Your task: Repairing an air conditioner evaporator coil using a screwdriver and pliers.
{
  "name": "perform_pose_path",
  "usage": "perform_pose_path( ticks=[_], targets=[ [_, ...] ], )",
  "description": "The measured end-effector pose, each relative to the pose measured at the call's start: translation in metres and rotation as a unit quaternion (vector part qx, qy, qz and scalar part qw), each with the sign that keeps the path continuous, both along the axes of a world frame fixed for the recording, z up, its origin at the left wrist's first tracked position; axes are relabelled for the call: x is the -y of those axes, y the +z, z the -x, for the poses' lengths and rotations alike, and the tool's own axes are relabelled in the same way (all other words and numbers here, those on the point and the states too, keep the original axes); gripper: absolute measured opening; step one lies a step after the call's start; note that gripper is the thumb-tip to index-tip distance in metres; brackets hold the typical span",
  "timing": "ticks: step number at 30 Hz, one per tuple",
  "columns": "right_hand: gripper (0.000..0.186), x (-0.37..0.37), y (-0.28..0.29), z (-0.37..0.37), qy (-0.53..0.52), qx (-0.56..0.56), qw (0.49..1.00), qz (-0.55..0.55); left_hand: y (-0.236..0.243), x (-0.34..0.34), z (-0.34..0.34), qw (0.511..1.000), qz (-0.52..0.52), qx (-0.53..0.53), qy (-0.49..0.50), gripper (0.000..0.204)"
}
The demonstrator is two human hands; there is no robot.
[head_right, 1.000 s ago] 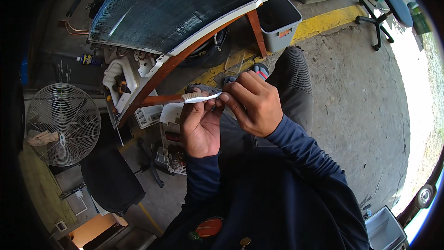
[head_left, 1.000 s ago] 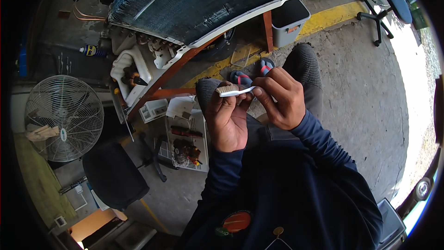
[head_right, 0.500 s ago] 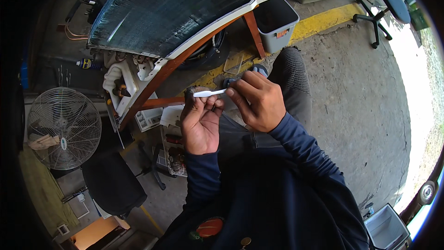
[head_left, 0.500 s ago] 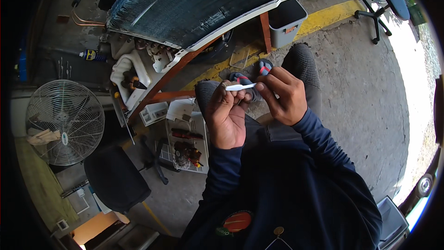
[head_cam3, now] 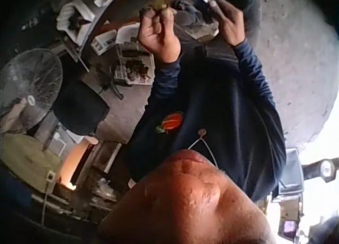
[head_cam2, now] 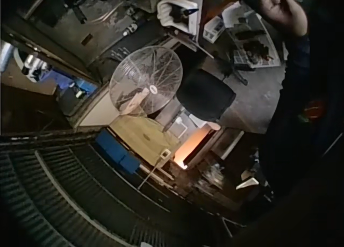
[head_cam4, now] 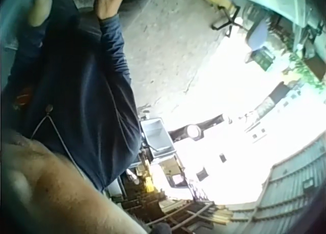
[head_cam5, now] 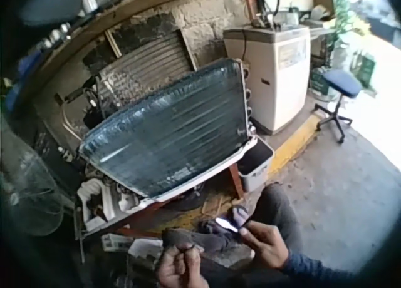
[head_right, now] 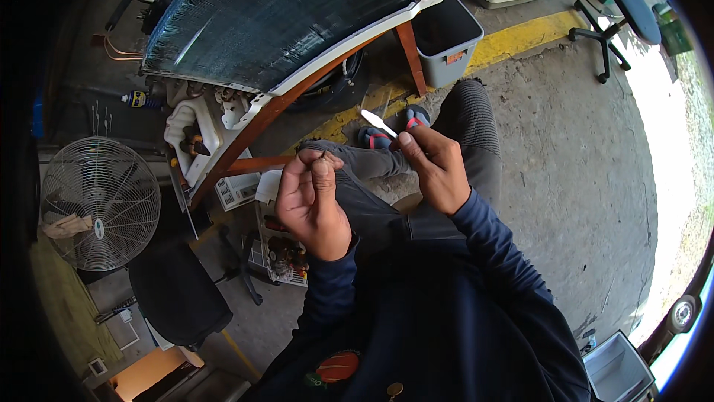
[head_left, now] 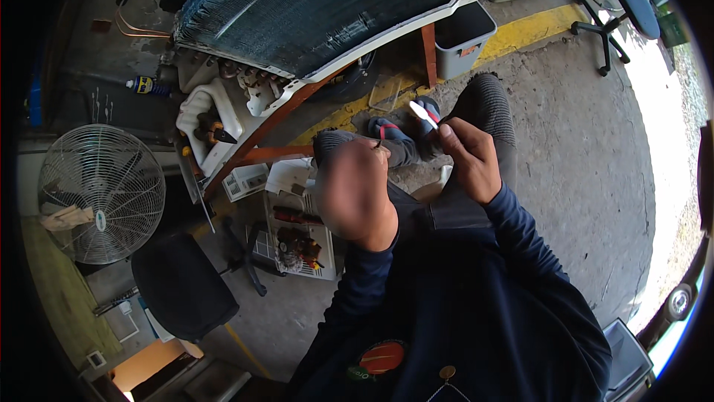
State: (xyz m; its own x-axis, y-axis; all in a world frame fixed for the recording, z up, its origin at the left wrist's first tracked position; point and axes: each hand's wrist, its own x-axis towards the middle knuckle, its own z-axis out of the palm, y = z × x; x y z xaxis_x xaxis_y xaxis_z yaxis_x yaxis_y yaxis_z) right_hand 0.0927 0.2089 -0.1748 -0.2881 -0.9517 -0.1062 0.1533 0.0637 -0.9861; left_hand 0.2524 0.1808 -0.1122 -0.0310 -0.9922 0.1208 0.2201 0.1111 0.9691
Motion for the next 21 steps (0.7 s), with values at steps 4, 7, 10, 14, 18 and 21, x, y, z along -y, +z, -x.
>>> perform_pose_path(
  ticks=[4, 7, 10, 14, 18, 21],
  targets=[
    [0.032, -0.001, 0.000, -0.003, 0.007, 0.013, 1.000, -0.010, -0.002, -0.001, 0.003, 0.995, 0.066, 0.068, 0.044, 0.015],
    [0.033, -0.001, 0.000, -0.003, 0.012, 0.020, 1.000, -0.019, -0.006, -0.001, 0.002, 0.988, 0.105, 0.088, 0.067, 0.016],
    [0.033, -0.001, -0.001, -0.004, 0.012, 0.025, 0.999, -0.025, -0.009, -0.001, -0.004, 0.969, 0.145, 0.183, 0.078, 0.015],
    [0.036, -0.003, 0.001, -0.003, 0.025, 0.020, 0.999, -0.036, -0.008, 0.002, -0.004, 0.956, 0.185, 0.213, 0.080, 0.017],
    [0.039, -0.004, 0.001, -0.004, 0.037, 0.012, 0.998, -0.046, -0.008, 0.004, -0.005, 0.953, 0.208, 0.207, 0.076, 0.018],
    [0.038, -0.005, 0.001, -0.005, 0.033, 0.008, 0.998, -0.046, -0.007, 0.003, -0.006, 0.959, 0.195, 0.194, 0.067, 0.019]
  ],
)
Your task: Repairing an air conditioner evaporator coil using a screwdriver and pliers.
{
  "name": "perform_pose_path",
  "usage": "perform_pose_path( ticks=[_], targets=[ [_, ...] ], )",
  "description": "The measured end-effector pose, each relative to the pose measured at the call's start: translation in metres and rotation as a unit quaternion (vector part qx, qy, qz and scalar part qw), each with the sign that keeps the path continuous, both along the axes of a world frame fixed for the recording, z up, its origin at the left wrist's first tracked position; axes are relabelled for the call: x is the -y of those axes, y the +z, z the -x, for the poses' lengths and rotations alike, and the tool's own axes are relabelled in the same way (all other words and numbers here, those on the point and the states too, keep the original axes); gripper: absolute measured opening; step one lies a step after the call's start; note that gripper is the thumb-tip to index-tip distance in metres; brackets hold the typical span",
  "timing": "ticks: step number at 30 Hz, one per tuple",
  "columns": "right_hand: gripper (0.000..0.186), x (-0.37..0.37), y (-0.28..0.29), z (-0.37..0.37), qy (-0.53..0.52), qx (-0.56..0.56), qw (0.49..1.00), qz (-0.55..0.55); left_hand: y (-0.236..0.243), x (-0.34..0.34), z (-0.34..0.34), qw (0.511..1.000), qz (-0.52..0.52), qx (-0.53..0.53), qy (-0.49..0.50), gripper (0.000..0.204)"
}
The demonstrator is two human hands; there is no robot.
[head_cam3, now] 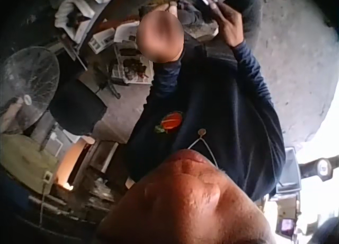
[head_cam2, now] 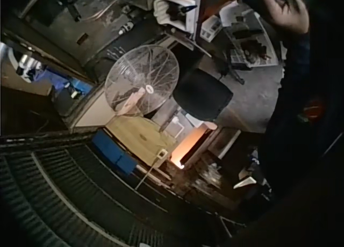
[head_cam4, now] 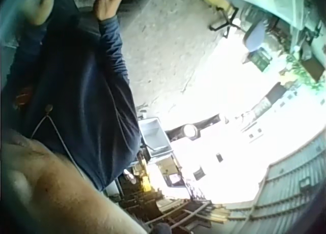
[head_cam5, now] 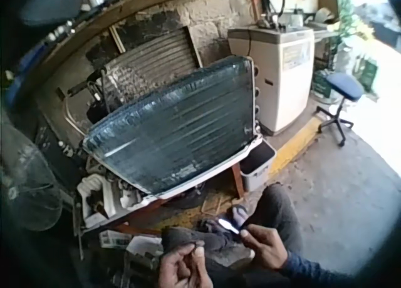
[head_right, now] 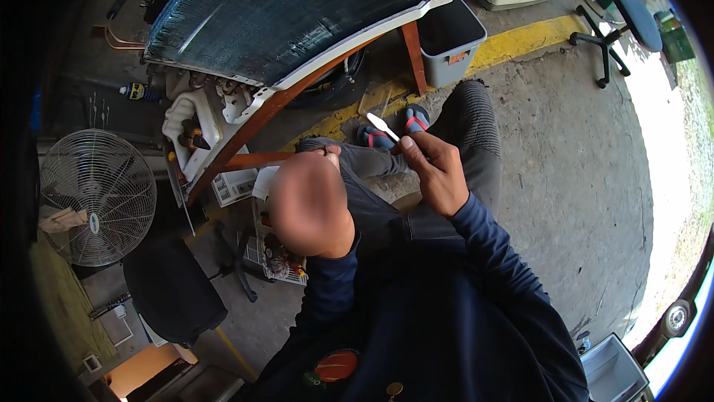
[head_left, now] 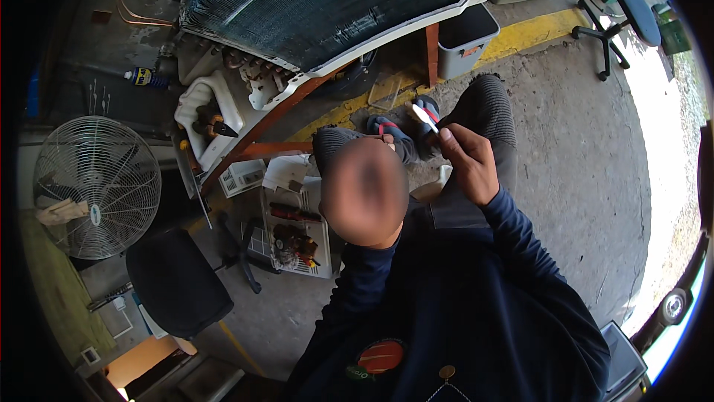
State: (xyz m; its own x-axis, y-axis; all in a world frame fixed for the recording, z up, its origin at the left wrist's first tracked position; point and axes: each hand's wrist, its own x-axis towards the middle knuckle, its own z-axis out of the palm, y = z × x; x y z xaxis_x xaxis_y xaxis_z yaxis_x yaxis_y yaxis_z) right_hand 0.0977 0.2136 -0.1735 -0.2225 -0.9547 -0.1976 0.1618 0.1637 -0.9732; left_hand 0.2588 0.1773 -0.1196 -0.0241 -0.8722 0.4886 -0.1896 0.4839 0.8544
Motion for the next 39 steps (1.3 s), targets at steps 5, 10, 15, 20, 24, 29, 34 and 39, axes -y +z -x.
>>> perform_pose_path(
  ticks=[5, 10, 15, 20, 24, 29, 34, 39],
  targets=[
    [0.038, 0.000, -0.002, 0.000, 0.005, 0.002, 1.000, 0.007, 0.007, -0.002, 0.002, 0.999, -0.028, -0.005, 0.013, 0.022],
    [0.038, 0.000, 0.004, 0.001, 0.003, 0.024, 1.000, 0.003, 0.006, 0.002, 0.004, 0.997, -0.046, -0.053, 0.019, 0.022],
    [0.037, -0.001, 0.005, 0.006, 0.021, 0.026, 0.999, 0.012, 0.008, 0.004, -0.001, 0.992, -0.092, -0.081, -0.033, 0.025],
    [0.034, 0.002, -0.008, 0.012, 0.027, 0.040, 0.996, 0.069, 0.006, 0.007, -0.008, 0.964, -0.171, -0.161, -0.123, 0.029],
    [0.035, 0.011, -0.009, 0.020, 0.033, 0.052, 0.993, 0.096, -0.001, 0.010, -0.014, 0.963, -0.159, -0.148, -0.158, 0.031],
    [0.034, 0.022, -0.007, 0.025, 0.050, 0.047, 0.990, 0.122, 0.001, 0.010, -0.012, 0.963, -0.161, -0.132, -0.170, 0.032],
    [0.032, 0.027, -0.005, 0.021, 0.061, 0.011, 0.986, 0.153, 0.007, 0.007, -0.007, 0.955, -0.183, -0.162, -0.171, 0.032],
    [0.031, 0.029, -0.001, 0.019, 0.068, 0.005, 0.984, 0.167, 0.003, 0.006, -0.012, 0.956, -0.189, -0.144, -0.174, 0.032]
  ],
)
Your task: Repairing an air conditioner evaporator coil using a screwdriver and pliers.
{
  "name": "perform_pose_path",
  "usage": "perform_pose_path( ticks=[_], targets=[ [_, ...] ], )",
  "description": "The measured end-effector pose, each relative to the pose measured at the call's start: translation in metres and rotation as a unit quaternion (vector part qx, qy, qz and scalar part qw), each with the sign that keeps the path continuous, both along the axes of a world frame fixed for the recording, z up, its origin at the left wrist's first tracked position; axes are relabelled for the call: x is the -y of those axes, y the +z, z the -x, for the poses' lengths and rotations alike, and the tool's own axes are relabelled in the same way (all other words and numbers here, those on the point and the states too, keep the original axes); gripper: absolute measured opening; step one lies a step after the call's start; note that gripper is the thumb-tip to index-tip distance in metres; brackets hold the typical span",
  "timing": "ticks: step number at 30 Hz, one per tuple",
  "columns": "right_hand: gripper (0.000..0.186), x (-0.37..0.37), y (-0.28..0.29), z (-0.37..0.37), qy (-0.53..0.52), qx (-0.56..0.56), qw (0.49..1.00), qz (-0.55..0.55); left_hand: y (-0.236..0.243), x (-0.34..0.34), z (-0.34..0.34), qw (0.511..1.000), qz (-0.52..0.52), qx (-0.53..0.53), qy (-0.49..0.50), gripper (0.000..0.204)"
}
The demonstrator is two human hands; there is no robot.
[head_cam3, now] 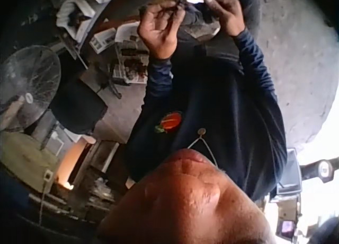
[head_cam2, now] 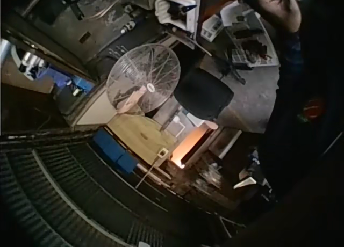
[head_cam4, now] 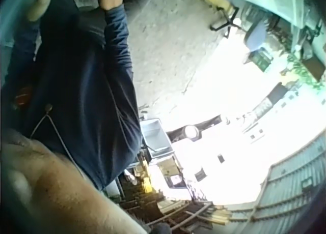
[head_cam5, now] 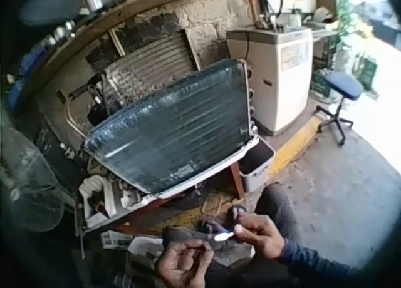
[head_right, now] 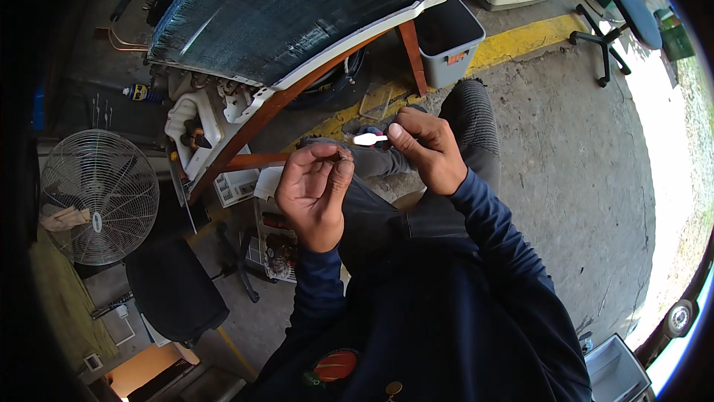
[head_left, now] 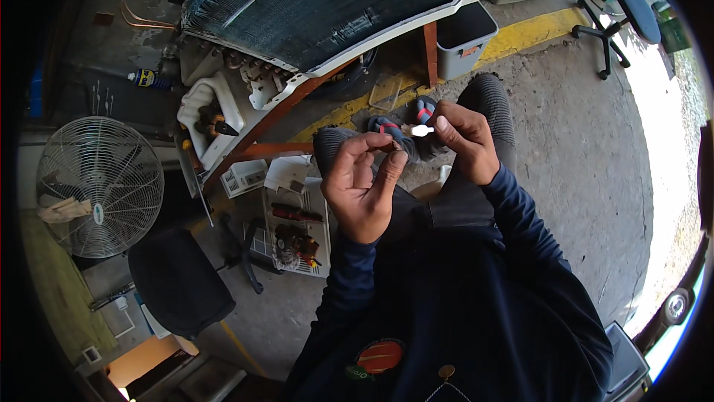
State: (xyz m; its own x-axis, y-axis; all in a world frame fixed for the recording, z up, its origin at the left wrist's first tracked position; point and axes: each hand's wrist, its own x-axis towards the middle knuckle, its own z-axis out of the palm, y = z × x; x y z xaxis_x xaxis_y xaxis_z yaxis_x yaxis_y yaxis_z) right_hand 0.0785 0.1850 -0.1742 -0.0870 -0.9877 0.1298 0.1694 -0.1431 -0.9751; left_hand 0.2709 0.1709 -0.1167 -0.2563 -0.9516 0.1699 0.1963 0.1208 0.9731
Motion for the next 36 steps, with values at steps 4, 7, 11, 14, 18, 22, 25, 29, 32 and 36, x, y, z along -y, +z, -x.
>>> perform_pose_path(
  ticks=[4, 7, 11, 14, 18, 22, 25, 29, 32, 36],
  targets=[
    [0.031, 0.001, 0.001, 0.000, 0.004, -0.003, 1.000, 0.011, -0.002, 0.001, -0.001, 1.000, 0.001, 0.000, -0.006, 0.031],
    [0.032, 0.002, 0.002, 0.000, 0.007, -0.006, 1.000, 0.020, -0.002, 0.001, -0.001, 1.000, -0.001, -0.009, -0.009, 0.031],
    [0.033, 0.003, 0.006, -0.002, 0.018, -0.015, 0.999, 0.022, -0.002, -0.001, -0.001, 1.000, -0.024, -0.006, -0.008, 0.030],
    [0.033, 0.005, 0.005, -0.004, 0.015, -0.020, 0.999, 0.027, -0.005, -0.001, -0.001, 1.000, -0.023, -0.001, -0.006, 0.031],
    [0.033, 0.007, 0.009, -0.008, 0.012, -0.028, 0.999, 0.038, -0.007, -0.001, -0.001, 1.000, -0.023, 0.003, -0.003, 0.031],
    [0.032, 0.008, 0.021, -0.013, 0.014, -0.039, 0.997, 0.058, -0.006, -0.001, -0.001, 1.000, -0.022, 0.001, 0.001, 0.032],
    [0.032, 0.009, 0.027, -0.013, 0.015, -0.081, 0.993, 0.087, -0.006, 0.002, -0.002, 1.000, -0.011, -0.016, -0.013, 0.032],
    [0.031, 0.011, 0.033, -0.016, 0.005, -0.084, 0.992, 0.099, -0.007, 0.002, -0.003, 1.000, -0.008, -0.018, -0.015, 0.032],
    [0.032, 0.009, 0.033, -0.017, -0.003, -0.074, 0.992, 0.102, -0.006, 0.001, -0.004, 1.000, -0.007, -0.014, -0.010, 0.032],
    [0.032, 0.007, 0.011, -0.005, -0.008, -0.083, 0.997, 0.001, -0.006, 0.001, -0.001, 0.998, -0.029, -0.053, 0.030, 0.029]
  ],
)
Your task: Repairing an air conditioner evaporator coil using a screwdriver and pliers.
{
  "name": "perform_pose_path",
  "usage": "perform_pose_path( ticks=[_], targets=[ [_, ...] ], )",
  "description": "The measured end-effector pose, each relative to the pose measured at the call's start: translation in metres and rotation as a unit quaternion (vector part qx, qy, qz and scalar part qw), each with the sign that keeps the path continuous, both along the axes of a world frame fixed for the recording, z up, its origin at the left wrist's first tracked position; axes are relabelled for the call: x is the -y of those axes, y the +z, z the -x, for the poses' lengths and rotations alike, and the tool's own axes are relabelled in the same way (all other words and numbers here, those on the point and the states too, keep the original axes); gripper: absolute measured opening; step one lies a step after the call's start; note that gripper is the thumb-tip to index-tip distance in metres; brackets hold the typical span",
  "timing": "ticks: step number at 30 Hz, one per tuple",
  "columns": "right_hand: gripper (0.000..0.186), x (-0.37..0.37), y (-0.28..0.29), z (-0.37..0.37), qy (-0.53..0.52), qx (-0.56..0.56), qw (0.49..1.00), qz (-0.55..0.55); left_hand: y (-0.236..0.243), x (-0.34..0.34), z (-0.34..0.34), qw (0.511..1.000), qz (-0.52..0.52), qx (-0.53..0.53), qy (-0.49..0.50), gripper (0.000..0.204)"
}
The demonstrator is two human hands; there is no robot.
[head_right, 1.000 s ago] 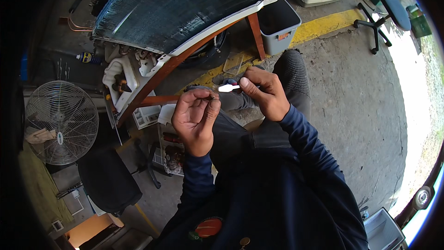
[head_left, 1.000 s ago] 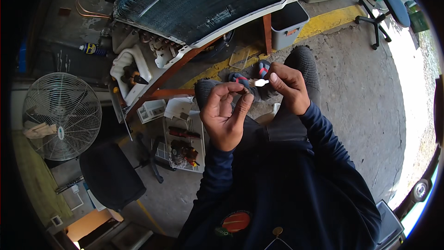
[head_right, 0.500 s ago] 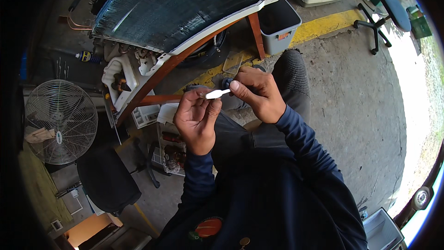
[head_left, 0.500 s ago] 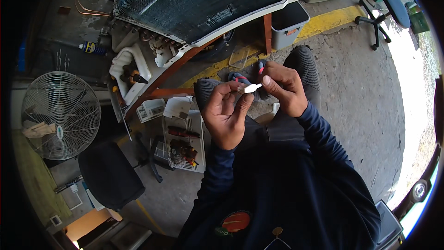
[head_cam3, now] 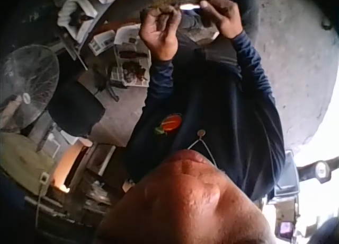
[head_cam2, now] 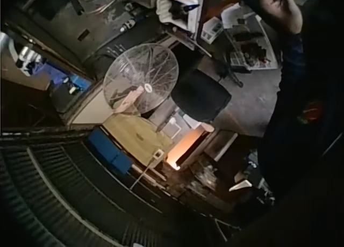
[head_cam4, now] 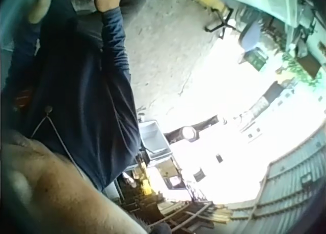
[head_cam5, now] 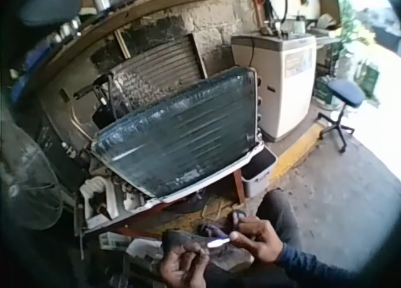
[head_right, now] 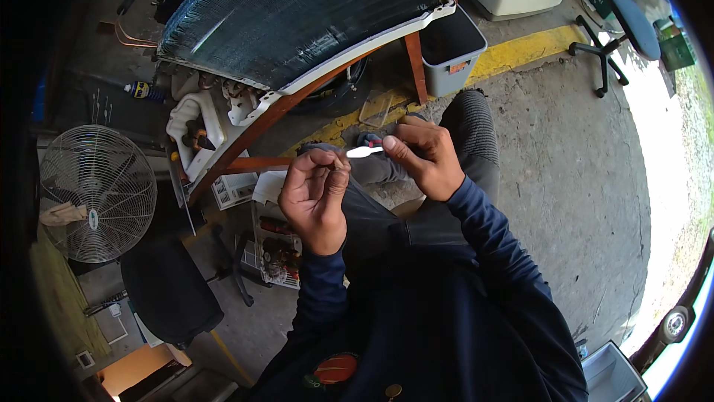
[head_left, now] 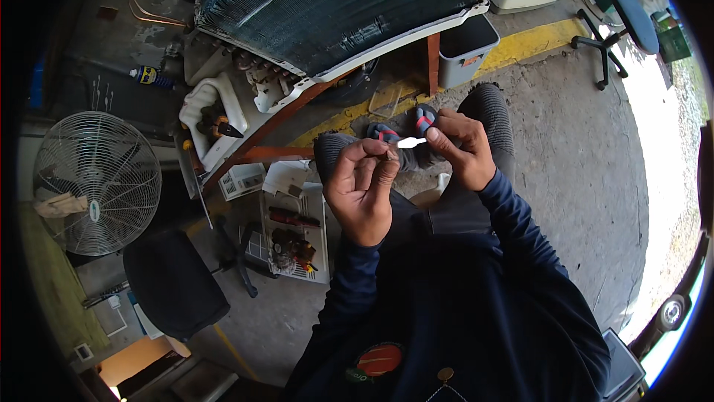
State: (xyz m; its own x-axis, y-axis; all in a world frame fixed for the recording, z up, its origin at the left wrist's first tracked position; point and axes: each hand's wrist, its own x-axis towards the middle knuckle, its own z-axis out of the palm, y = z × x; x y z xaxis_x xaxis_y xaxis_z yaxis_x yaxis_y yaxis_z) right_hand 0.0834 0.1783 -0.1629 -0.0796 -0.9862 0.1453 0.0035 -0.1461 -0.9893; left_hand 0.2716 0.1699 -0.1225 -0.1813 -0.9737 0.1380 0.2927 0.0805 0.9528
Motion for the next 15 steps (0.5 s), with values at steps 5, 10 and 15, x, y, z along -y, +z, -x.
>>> perform_pose_path(
  ticks=[5, 10, 15],
  targets=[
    [0.033, -0.006, 0.001, 0.000, -0.049, 0.012, 0.997, 0.057, -0.004, -0.003, -0.003, 0.993, 0.053, 0.100, 0.023, 0.027],
    [0.033, -0.002, -0.004, 0.004, -0.020, -0.080, 0.996, 0.046, -0.002, -0.005, 0.000, 0.996, 0.037, 0.079, 0.030, 0.026],
    [0.034, -0.010, 0.018, -0.002, -0.050, -0.096, 0.989, 0.101, 0.004, -0.008, 0.000, 0.992, 0.032, 0.119, 0.016, 0.025]
  ],
)
